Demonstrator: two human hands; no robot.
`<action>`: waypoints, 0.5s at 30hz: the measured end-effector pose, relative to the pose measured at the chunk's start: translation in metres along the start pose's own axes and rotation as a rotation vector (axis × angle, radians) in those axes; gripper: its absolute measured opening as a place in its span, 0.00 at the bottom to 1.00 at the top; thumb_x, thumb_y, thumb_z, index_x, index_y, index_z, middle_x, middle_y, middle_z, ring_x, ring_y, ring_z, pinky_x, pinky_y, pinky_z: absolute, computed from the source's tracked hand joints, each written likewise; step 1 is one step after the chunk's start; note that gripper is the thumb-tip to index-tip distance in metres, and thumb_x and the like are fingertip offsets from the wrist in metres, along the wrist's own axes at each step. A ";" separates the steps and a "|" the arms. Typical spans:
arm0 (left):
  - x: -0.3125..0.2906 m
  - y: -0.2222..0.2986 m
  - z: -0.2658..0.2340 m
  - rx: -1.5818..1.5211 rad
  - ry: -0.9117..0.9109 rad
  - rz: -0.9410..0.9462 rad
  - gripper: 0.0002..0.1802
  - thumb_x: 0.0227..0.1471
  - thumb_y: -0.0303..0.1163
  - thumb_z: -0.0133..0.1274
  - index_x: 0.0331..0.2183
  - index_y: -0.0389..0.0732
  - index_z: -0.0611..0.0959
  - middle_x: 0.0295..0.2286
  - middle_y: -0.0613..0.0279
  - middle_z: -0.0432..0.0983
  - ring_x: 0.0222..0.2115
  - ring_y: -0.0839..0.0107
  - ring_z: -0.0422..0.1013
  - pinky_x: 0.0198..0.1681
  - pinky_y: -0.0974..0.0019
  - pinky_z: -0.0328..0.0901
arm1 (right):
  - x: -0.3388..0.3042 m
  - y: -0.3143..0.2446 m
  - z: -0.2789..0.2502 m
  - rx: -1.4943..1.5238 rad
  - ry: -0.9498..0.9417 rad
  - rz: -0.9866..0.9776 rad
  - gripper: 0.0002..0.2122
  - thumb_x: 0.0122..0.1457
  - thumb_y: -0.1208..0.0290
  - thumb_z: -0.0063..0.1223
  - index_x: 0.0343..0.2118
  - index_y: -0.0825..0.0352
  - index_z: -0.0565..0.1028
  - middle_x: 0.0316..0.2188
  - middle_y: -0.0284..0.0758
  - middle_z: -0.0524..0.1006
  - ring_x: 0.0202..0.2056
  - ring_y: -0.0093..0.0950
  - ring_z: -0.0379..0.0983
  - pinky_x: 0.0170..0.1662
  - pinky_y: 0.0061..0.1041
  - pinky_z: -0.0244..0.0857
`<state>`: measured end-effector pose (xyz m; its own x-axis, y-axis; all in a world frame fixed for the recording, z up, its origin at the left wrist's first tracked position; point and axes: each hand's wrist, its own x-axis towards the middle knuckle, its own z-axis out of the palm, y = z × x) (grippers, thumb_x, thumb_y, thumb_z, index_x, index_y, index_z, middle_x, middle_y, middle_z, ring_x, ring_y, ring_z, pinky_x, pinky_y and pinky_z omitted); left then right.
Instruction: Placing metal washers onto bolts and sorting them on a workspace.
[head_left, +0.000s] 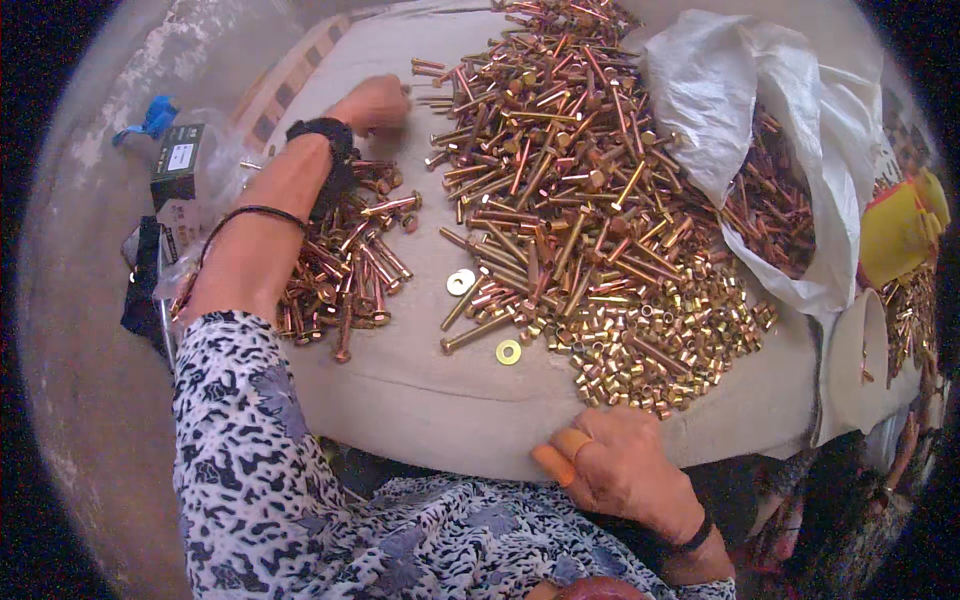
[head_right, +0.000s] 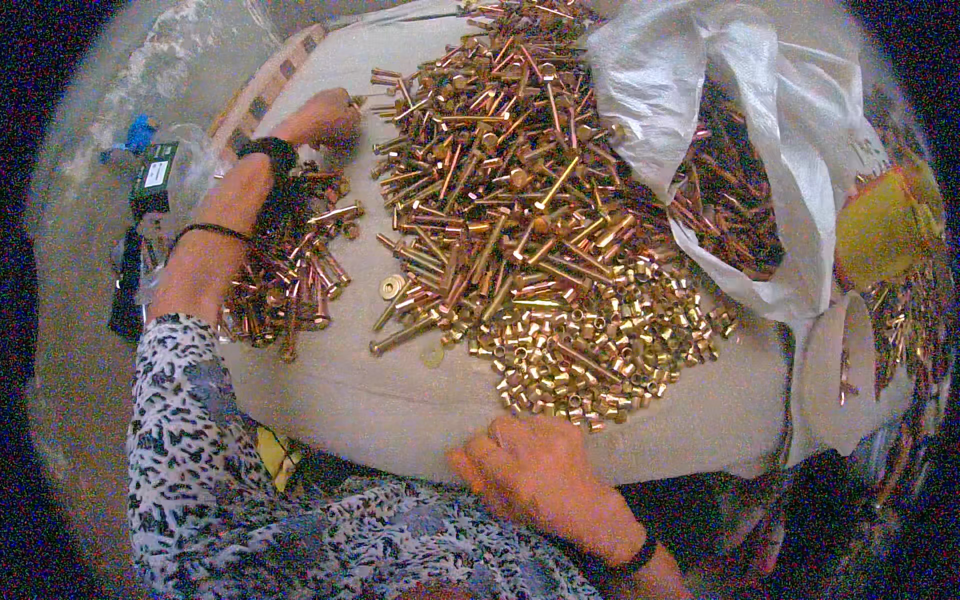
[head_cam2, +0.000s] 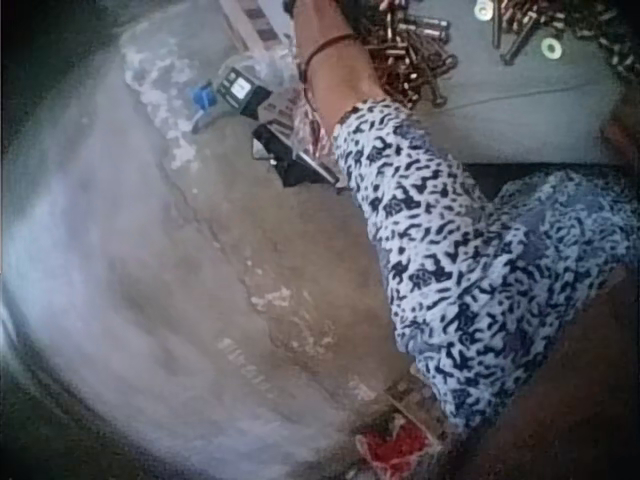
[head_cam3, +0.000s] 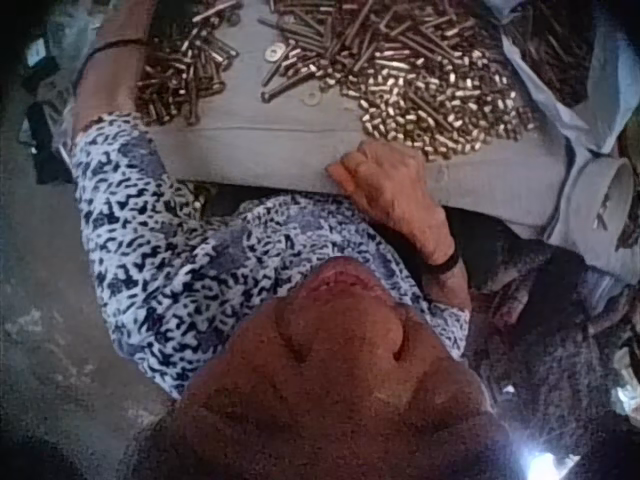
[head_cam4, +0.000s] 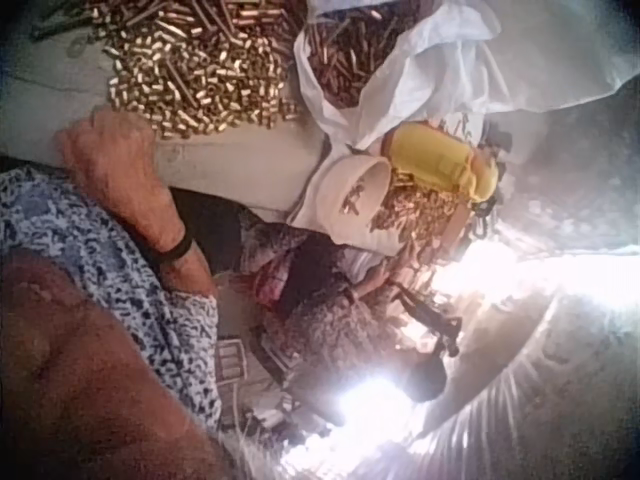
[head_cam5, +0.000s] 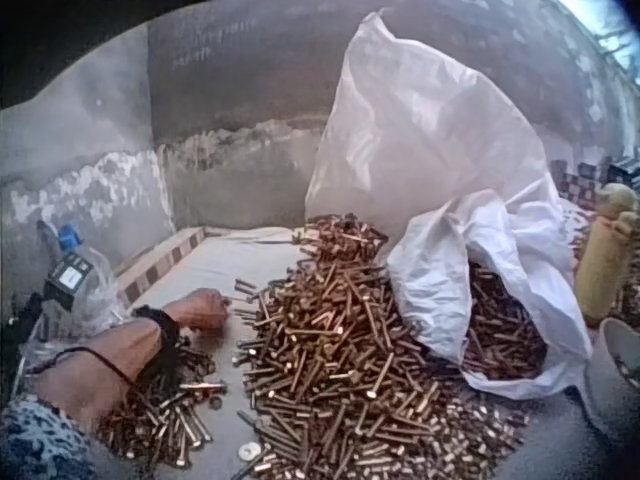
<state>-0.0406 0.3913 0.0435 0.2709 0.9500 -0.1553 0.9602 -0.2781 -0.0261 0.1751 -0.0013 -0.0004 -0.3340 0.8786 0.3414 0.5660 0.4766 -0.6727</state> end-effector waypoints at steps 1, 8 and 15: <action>0.006 -0.018 0.002 0.077 0.052 0.040 0.15 0.42 0.30 0.43 0.24 0.24 0.75 0.21 0.46 0.73 0.22 0.58 0.72 0.19 0.55 0.66 | 0.001 -0.002 0.000 0.019 -0.010 -0.004 0.09 0.40 0.69 0.60 0.14 0.61 0.69 0.11 0.30 0.63 0.13 0.30 0.63 0.16 0.28 0.56; 0.047 -0.012 -0.020 0.187 0.328 0.208 0.11 0.40 0.29 0.44 0.28 0.34 0.77 0.29 0.43 0.73 0.32 0.48 0.69 0.35 0.54 0.64 | 0.006 -0.001 -0.005 0.049 -0.104 0.042 0.07 0.45 0.64 0.55 0.20 0.59 0.71 0.13 0.32 0.65 0.14 0.32 0.64 0.15 0.32 0.58; 0.113 -0.017 0.011 0.050 0.308 0.230 0.20 0.41 0.41 0.49 0.30 0.31 0.77 0.29 0.41 0.73 0.32 0.50 0.70 0.35 0.55 0.65 | 0.015 -0.001 -0.011 0.122 -0.082 0.011 0.07 0.38 0.70 0.62 0.18 0.61 0.72 0.12 0.28 0.66 0.13 0.25 0.64 0.14 0.24 0.56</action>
<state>-0.0270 0.5017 0.0151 0.4940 0.8580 0.1407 0.8695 -0.4884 -0.0741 0.1779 0.0112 0.0129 -0.3919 0.8757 0.2820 0.4759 0.4553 -0.7525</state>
